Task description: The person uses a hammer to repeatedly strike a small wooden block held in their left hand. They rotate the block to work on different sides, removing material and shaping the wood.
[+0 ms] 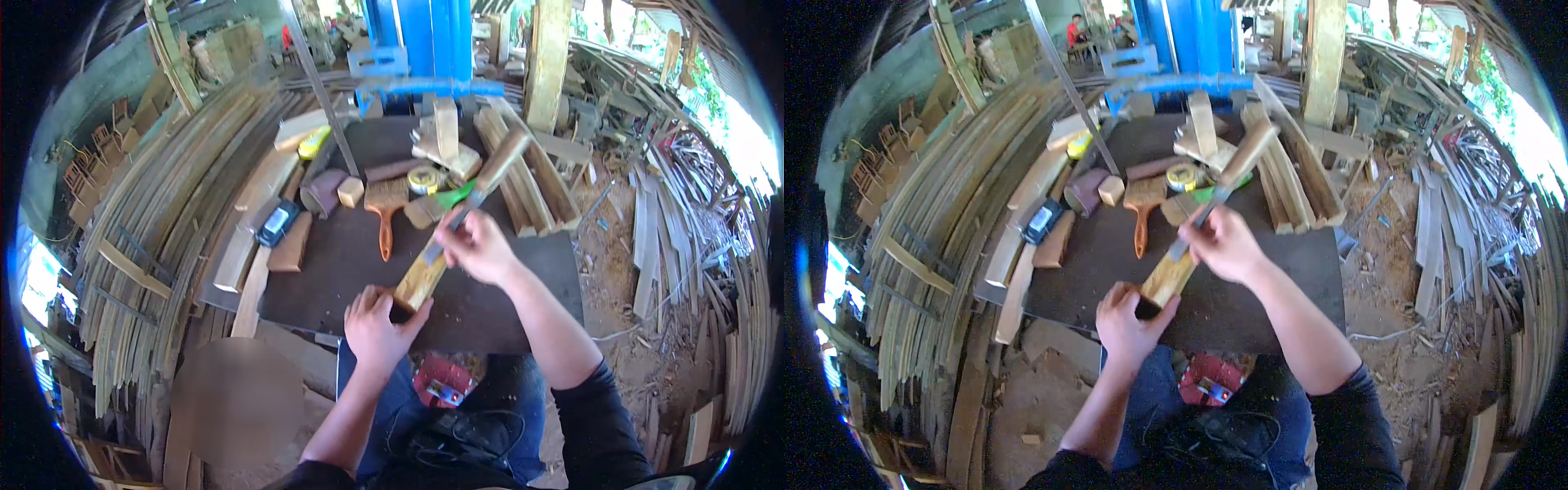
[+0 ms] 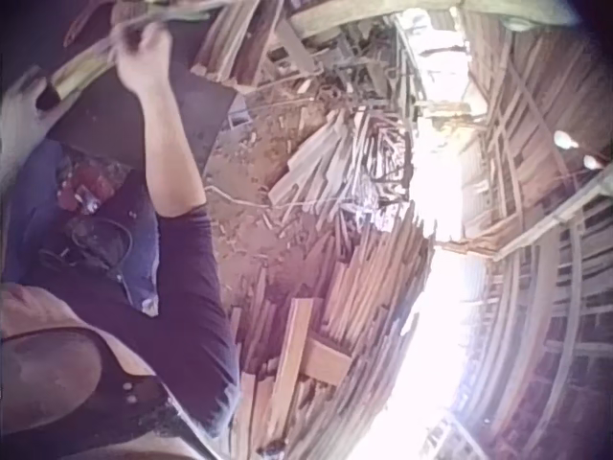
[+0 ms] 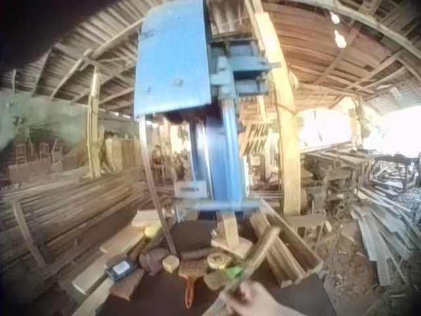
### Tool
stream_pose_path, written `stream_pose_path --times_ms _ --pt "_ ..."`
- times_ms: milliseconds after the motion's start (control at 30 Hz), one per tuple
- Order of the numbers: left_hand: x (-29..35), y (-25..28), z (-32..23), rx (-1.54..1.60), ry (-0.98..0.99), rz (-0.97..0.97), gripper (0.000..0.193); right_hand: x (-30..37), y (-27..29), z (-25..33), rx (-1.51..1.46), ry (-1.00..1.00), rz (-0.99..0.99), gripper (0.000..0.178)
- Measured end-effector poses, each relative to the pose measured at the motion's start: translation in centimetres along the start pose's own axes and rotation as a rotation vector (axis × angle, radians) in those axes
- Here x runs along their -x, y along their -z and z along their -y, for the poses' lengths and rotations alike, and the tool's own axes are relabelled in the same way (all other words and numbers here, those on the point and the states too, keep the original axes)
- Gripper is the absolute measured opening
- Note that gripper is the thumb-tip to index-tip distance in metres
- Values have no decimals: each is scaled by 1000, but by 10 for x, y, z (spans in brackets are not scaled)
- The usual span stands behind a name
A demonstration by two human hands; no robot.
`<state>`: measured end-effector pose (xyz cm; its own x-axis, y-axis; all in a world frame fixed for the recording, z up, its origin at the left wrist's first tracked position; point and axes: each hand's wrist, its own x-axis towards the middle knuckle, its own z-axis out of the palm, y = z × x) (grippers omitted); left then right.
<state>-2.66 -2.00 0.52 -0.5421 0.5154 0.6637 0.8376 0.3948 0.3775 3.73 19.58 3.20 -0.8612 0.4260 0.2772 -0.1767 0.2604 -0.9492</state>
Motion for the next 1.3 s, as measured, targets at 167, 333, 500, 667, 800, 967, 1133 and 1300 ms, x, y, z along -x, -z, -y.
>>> stream_pose_path --times_ms 167,333,500,667,800,967,1133,1300 --pt "1 2 1 3 -17 11 43 1 -8 19 127 -31 130 22" --pt "-3 -1 -2 5 -38 6 46 -9 19 -5 264 35 -292 21" --pt "1 1 -1 -37 -20 30 49 -16 16 -34 257 161 -373 28" --pt "3 0 1 -54 -37 27 48 -17 19 -34 212 96 -328 32" --pt "4 0 2 -35 -5 74 53 -18 24 -40 258 74 -385 33" --pt "3 6 -6 51 89 -114 75 -18 20 -35 77 -55 -381 31" --pt "4 2 -3 73 107 -93 82 -16 24 -33 114 -51 -397 30" --pt "0 7 -5 11 80 -71 73 -15 22 -27 18 -141 -388 24"
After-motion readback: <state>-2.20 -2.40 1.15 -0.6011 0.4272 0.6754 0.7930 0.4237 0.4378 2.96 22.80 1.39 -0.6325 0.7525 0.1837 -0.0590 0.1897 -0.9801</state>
